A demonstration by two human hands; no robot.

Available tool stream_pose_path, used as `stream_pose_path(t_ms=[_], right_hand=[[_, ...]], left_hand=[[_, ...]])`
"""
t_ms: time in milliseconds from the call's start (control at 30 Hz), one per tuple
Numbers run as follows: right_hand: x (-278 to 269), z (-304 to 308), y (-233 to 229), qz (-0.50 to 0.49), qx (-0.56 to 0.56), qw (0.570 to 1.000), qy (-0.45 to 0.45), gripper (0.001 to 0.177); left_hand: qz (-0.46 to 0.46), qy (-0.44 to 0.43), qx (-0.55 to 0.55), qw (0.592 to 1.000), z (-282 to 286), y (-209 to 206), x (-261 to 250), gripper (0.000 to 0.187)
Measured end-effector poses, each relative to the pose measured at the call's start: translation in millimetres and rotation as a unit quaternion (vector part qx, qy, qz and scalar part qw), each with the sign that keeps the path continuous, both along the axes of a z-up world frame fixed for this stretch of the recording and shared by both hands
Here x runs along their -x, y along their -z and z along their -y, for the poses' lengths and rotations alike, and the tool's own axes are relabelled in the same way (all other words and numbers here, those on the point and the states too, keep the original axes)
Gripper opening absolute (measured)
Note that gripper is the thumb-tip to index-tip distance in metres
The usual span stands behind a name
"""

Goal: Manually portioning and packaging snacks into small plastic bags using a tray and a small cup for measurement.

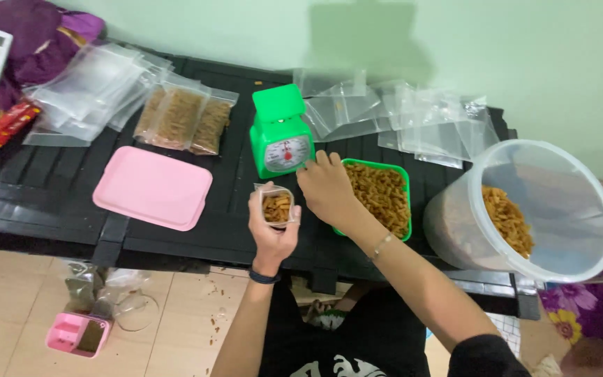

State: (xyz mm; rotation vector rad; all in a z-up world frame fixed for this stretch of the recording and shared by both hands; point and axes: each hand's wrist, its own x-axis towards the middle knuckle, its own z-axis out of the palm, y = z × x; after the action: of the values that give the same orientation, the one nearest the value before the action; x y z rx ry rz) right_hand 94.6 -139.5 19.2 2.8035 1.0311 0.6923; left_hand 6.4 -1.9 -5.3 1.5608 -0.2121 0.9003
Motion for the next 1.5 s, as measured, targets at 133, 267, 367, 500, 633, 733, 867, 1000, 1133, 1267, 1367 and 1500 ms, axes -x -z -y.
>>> stream_pose_path(t_ms=[133, 267, 367, 500, 633, 733, 867, 1000, 1133, 1267, 1367, 1500], right_hand=[[-29, -4, 51, 0.049, -0.021, 0.996, -0.073, 0.014], [-35, -6, 65, -0.017, -0.016, 0.999, -0.042, 0.006], [-20, -9, 35, -0.054, -0.009, 0.998, -0.004, 0.004], [60, 31, -117, -0.078, -0.125, 0.989, 0.032, 0.019], [140, 138, -198, 0.041, -0.218, 0.924, 0.312, 0.033], [149, 198, -203, 0.085, -0.117, 0.944, 0.298, 0.030], [156, 171, -153, 0.123, -0.174, 0.959, 0.188, 0.030], [126, 87, -108, -0.007, -0.157, 0.986, 0.047, 0.048], [80, 67, -74, -0.056, -0.126, 0.989, 0.060, 0.054], [57, 62, -43, -0.105, -0.105, 0.989, 0.021, 0.037], [54, 66, -33, -0.121, -0.111, 0.986, 0.019, 0.029], [58, 71, -36, -0.093, -0.108, 0.990, 0.019, 0.023]], left_hand=[[0.000, 0.018, 0.011, 1.000, -1, -6, -1, 0.057], [-0.015, 0.015, 0.005, 1.000, -2, -5, 0, 0.055], [-0.019, 0.005, 0.001, 1.000, -4, -3, 3, 0.055], [-0.051, -0.008, -0.024, 0.998, -5, 1, 7, 0.057], [-0.035, 0.005, 0.008, 0.999, 1, 3, 8, 0.057], [-0.036, -0.008, -0.005, 0.999, 1, -1, 8, 0.056], [-0.063, 0.011, -0.011, 0.998, 0, 0, 5, 0.055], [-0.044, 0.004, 0.004, 0.999, 0, -1, 6, 0.054], [-0.051, 0.004, 0.003, 0.999, 0, -6, 7, 0.054], [-0.035, 0.003, -0.002, 0.999, 1, -10, 4, 0.051], [-0.040, 0.000, 0.000, 0.999, 1, -11, 3, 0.050], [-0.039, 0.001, 0.002, 0.999, 0, -11, 3, 0.050]])
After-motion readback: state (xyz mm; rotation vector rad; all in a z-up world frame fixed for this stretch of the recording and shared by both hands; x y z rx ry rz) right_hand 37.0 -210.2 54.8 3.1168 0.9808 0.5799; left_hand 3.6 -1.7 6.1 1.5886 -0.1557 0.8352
